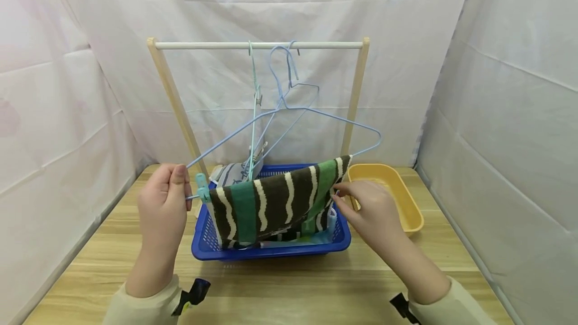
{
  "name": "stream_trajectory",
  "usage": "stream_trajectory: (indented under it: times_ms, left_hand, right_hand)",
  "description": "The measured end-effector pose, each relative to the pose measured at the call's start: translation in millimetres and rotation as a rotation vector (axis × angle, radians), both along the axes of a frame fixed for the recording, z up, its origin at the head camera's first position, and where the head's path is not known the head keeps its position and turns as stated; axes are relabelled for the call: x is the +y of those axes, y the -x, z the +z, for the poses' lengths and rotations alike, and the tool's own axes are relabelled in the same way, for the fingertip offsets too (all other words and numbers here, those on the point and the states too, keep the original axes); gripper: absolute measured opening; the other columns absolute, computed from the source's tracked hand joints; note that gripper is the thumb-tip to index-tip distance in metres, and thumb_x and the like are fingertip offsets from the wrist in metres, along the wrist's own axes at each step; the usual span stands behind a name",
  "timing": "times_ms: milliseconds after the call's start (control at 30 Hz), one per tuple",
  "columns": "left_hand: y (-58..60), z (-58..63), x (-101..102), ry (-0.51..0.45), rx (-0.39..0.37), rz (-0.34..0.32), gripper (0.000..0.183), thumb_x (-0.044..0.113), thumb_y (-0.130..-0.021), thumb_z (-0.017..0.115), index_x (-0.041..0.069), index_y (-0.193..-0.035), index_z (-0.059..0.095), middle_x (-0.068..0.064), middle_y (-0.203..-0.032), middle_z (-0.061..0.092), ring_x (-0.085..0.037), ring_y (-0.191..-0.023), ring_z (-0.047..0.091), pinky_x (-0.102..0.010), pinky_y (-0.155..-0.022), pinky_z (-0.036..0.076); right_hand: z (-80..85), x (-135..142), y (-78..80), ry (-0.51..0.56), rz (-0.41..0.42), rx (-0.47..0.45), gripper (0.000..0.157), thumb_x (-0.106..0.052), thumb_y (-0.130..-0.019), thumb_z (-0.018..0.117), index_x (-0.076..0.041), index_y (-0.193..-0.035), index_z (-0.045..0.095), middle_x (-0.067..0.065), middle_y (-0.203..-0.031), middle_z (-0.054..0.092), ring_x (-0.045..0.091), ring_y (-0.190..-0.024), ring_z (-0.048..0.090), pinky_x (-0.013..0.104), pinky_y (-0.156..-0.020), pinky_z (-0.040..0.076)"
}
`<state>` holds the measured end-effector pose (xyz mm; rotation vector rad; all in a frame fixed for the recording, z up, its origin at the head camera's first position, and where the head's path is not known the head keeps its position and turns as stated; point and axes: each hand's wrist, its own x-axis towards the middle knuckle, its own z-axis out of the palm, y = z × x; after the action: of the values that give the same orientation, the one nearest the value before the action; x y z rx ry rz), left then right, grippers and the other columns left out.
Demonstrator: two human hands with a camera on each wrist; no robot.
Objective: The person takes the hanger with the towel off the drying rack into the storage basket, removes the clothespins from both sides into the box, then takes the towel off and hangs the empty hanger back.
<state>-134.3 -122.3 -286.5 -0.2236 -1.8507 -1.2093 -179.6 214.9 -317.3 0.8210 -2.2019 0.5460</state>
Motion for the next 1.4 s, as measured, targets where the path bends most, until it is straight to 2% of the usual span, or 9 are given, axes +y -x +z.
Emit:
stream_trajectory:
  times_ms: [167, 367, 633, 867, 1167, 1400]
  left_hand:
    - [3.7, -3.2, 5.4, 0.009, 0.001, 0.015, 0.029, 0.009, -0.102, 0.053, 0.000, -0.075, 0.054, -0.001, -0.054, 0.043, -0.010, -0.041, 0.036, -0.019, -0.035, 0.028]
    - [6.7, -7.2, 10.9, 0.015, -0.004, 0.012, 0.028, 0.009, -0.101, 0.053, -0.001, -0.075, 0.055, -0.002, -0.056, 0.046, -0.011, -0.044, 0.039, -0.018, -0.038, 0.030]
    - [8.0, -12.4, 17.4, -0.004, -0.042, 0.011, 0.030, 0.014, -0.103, 0.051, 0.001, -0.076, 0.055, -0.002, -0.059, 0.045, -0.013, -0.047, 0.040, -0.020, -0.039, 0.030]
    - [9.2, -15.9, 23.1, 0.005, -0.038, -0.007, 0.031, 0.016, -0.104, 0.050, 0.004, -0.075, 0.051, 0.000, -0.058, 0.042, -0.013, -0.047, 0.037, -0.021, -0.040, 0.029]
    - [9.3, -18.8, 30.1, 0.044, 0.018, -0.016, 0.029, 0.009, -0.102, 0.051, 0.005, -0.073, 0.048, 0.001, -0.063, 0.038, -0.011, -0.048, 0.034, -0.021, -0.041, 0.027]
    - [8.3, -21.2, 35.5, 0.068, 0.055, -0.013, 0.031, 0.013, -0.103, 0.050, 0.004, -0.074, 0.050, 0.002, -0.058, 0.038, -0.009, -0.047, 0.034, -0.021, -0.041, 0.027]
  right_hand:
    - [9.9, -14.1, -4.5, 0.040, 0.083, 0.035, 0.019, -0.007, -0.077, 0.078, -0.009, -0.095, 0.073, 0.000, -0.090, 0.072, 0.018, -0.082, 0.065, 0.033, -0.078, 0.047]
    - [19.8, -31.8, -8.4, 0.085, 0.161, 0.046, 0.013, -0.015, -0.086, 0.071, -0.009, -0.098, 0.074, 0.000, -0.090, 0.071, 0.018, -0.082, 0.063, 0.034, -0.077, 0.046]
    - [25.9, -53.3, -3.7, 0.130, 0.215, 0.108, 0.037, -0.039, -0.099, 0.057, -0.005, -0.098, 0.074, 0.004, -0.093, 0.071, 0.023, -0.087, 0.064, 0.033, -0.080, 0.047]
    - [30.7, -73.3, -1.7, 0.148, 0.321, 0.184, 0.031, -0.033, -0.098, 0.060, -0.005, -0.096, 0.074, 0.005, -0.093, 0.071, 0.022, -0.084, 0.063, 0.032, -0.077, 0.047]
    - [31.9, -92.9, -3.9, 0.163, 0.428, 0.109, 0.034, -0.035, -0.098, 0.060, -0.003, -0.100, 0.073, 0.007, -0.100, 0.070, 0.025, -0.094, 0.062, 0.035, -0.084, 0.047]
    - [32.7, -104.2, -8.3, 0.144, 0.448, 0.012, 0.043, -0.043, -0.098, 0.056, -0.003, -0.106, 0.072, 0.006, -0.106, 0.069, 0.022, -0.102, 0.061, 0.039, -0.090, 0.046]
